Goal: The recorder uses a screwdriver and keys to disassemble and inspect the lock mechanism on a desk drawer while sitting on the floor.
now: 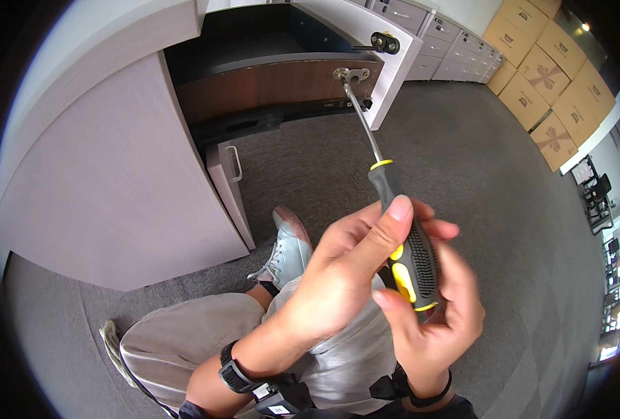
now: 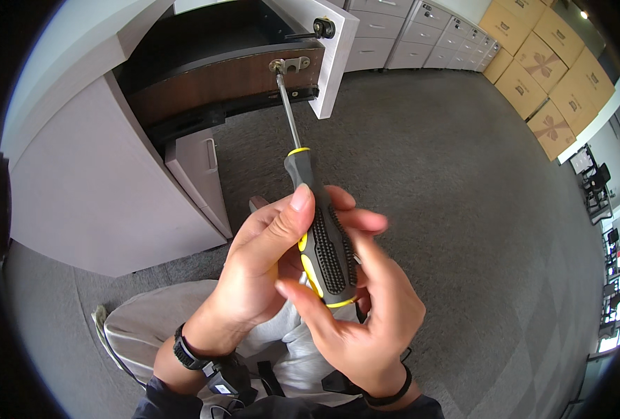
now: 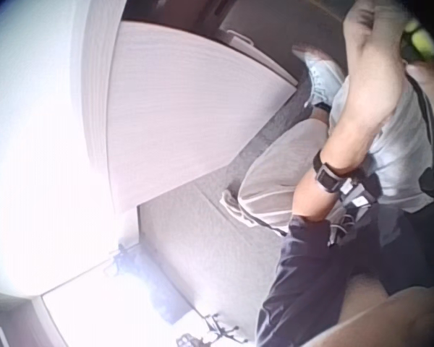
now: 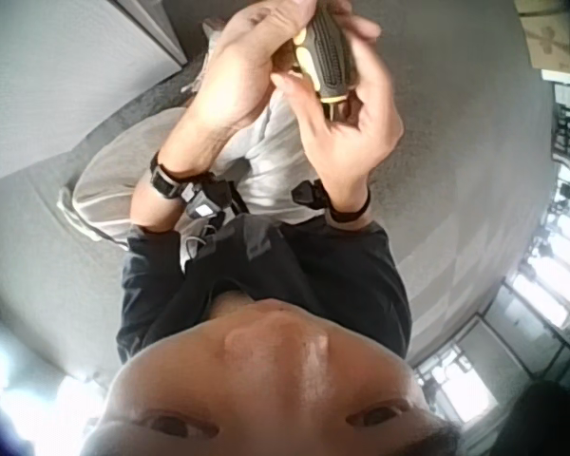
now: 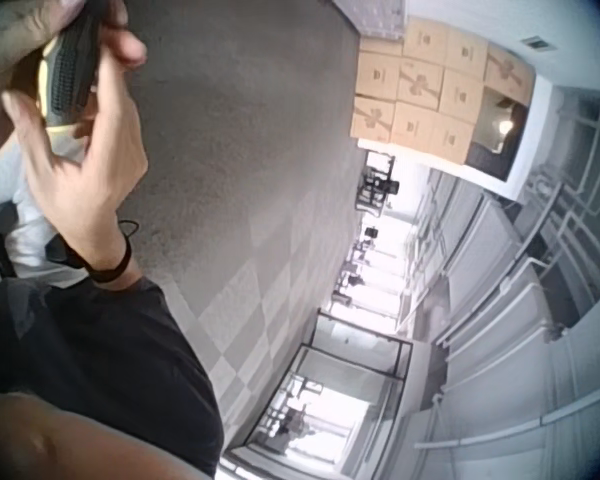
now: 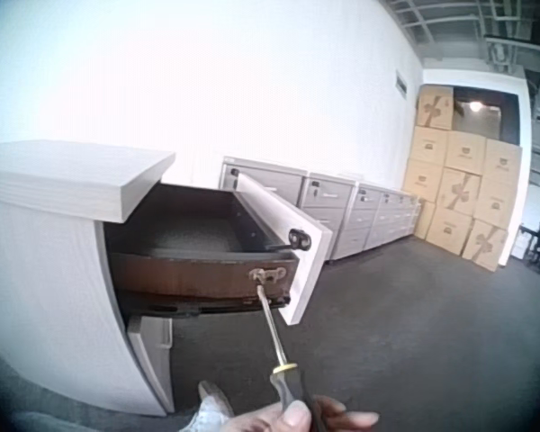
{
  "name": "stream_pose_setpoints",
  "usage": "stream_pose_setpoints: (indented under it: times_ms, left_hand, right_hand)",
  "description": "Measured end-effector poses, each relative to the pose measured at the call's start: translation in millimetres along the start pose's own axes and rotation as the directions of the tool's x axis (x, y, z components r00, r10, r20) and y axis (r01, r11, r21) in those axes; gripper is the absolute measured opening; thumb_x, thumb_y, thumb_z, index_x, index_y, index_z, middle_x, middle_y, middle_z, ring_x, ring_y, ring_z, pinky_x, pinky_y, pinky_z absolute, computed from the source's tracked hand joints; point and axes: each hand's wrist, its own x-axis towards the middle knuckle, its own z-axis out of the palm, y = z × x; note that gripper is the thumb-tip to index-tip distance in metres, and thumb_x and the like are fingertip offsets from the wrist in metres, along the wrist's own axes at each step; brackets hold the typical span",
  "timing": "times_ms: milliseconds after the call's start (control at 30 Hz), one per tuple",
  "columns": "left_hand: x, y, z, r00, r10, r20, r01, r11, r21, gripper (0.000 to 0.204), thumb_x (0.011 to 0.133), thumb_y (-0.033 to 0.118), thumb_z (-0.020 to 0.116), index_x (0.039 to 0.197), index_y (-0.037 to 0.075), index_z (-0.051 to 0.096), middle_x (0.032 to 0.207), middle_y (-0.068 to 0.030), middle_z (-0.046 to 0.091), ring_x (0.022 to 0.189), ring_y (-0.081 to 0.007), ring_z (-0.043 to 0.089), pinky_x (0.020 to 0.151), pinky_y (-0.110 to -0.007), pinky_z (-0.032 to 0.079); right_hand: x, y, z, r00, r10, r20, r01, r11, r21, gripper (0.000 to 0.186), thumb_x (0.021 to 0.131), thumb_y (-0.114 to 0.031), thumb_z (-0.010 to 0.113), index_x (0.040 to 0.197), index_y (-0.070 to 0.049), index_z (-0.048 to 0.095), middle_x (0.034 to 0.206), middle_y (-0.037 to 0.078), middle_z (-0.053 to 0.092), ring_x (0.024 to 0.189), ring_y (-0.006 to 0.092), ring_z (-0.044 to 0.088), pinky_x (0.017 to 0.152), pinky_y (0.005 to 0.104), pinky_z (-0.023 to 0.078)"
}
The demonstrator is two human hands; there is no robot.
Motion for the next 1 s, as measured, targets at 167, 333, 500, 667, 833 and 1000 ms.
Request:
stream_pose_setpoints:
  times_ms: [167,333,500,667,833,1000]
  left_hand:
    - [3.9,-4.6,14.0,0.996,0.046,0.075,-0.037,0.993,-0.111,0.05,0.097,0.044,0.03,0.118,0.001,0.044,0.12,-0.0218,0.054,0.119,-0.0279,0.048,0.099,-0.039,0.041]
    - [4.4,-5.7,12.0,0.996,0.061,0.059,-0.056,0.996,-0.075,0.051,0.098,0.043,0.032,0.12,0.0,0.047,0.116,-0.0189,0.057,0.114,-0.0248,0.052,0.097,-0.037,0.042]
    - [-0.2,-1.5,8.8,0.998,-0.025,0.052,0.013,0.977,0.212,0.044,0.098,0.037,0.038,0.117,-0.001,0.051,0.11,-0.0145,0.06,0.102,-0.0193,0.058,0.09,-0.033,0.045]
    - [4.1,-7.4,13.7,0.993,0.058,0.104,-0.052,0.997,-0.062,0.042,0.098,0.033,0.038,0.12,-0.002,0.048,0.114,-0.0161,0.058,0.106,-0.0224,0.057,0.096,-0.035,0.042]
    - [5.9,-8.4,16.2,0.995,0.066,0.073,-0.054,0.985,-0.163,0.045,0.098,0.032,0.039,0.127,-0.002,0.043,0.122,-0.0183,0.054,0.114,-0.0265,0.053,0.099,-0.038,0.041]
    - [1.2,-4.3,15.5,0.997,0.047,0.064,-0.042,0.996,-0.077,0.044,0.097,0.036,0.04,0.119,-0.001,0.047,0.114,-0.017,0.058,0.108,-0.0255,0.056,0.095,-0.038,0.045]
  right_hand:
    - [-16.7,-5.9,-20.8,0.971,0.237,0.024,-0.238,0.964,0.119,0.051,0.078,-0.02,0.071,0.111,0.007,0.044,0.085,0.014,0.064,0.076,0.0139,0.063,0.065,0.021,0.046]
    - [-4.0,-2.4,-21.2,0.998,-0.051,-0.042,0.048,0.998,-0.05,0.037,0.084,-0.01,0.063,0.113,0.005,0.046,0.102,0.015,0.055,0.082,0.0156,0.055,0.072,0.0248,0.045]
    - [3.4,-3.9,-31.3,0.968,-0.191,0.161,0.235,0.916,-0.326,0.046,0.082,-0.018,0.067,0.118,0.002,0.047,0.094,0.009,0.048,0.085,0.0163,0.052,0.069,0.0255,0.044]
    - [-9.1,2.3,-31.5,0.989,0.145,0.026,-0.145,0.989,-0.014,0.051,0.087,-0.037,0.06,0.115,0.004,0.045,0.096,0.01,0.058,0.065,0.0065,0.052,0.054,0.0167,0.038]
    - [6.1,1.0,-30.2,0.977,-0.213,-0.004,0.205,0.943,-0.262,0.042,0.078,-0.013,0.072,0.112,0.003,0.053,0.081,0.01,0.057,0.063,0.0166,0.052,0.052,0.0248,0.039]
    - [7.9,0.7,-27.8,0.94,-0.334,0.064,0.339,0.903,-0.263,0.047,0.074,-0.016,0.076,0.112,0.001,0.054,0.09,0.01,0.058,0.068,0.0184,0.052,0.054,0.0244,0.039]
